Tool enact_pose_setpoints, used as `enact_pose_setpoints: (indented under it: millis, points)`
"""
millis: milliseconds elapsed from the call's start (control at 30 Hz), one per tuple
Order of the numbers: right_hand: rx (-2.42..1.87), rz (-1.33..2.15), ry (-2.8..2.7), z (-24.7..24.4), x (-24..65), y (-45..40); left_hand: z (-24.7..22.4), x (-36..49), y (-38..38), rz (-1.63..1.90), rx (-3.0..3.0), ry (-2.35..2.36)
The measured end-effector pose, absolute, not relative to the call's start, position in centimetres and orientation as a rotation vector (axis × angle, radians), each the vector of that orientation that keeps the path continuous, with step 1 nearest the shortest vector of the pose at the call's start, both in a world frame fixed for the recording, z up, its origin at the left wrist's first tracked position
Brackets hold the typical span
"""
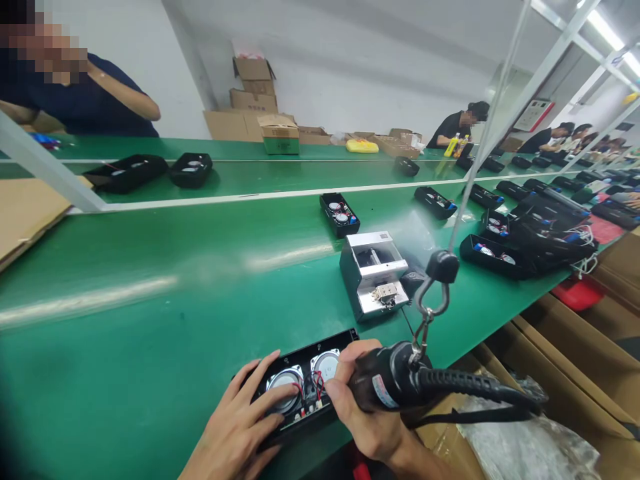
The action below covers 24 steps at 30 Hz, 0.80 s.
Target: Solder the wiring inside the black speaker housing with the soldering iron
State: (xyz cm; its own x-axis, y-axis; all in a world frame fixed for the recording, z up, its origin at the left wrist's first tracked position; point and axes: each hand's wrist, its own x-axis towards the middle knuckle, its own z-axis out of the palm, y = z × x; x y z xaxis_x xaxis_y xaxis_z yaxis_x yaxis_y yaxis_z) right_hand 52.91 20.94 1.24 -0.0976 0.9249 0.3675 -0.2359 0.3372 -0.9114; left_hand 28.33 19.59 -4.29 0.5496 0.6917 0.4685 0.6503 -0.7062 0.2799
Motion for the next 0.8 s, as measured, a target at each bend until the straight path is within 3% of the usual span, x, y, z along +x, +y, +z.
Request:
enact_pose_setpoints:
  millis: [367, 467, 667, 800]
  points:
    - [-0.634, 1.033, -1.162, 5.3, 53.7, 22.0, -5.3, 28.1, 19.8, 0.904, 2.759, 1.155]
    - [-0.628, 0.836, -1.063, 7.6, 54.4, 24.6, -5.5, 28.0, 20.1, 0.941, 2.812, 1.131]
    - [-0.588, 0.124, -0.882, 9.8, 57.2, 34.6, -6.3, 27.9, 20.7, 1.054, 2.881, 1.1]
    - [-0.773, 0.222, -1.005, 8.3, 59.0, 37.5, -6.7, 27.8, 21.2, 1.085, 2.935, 1.052]
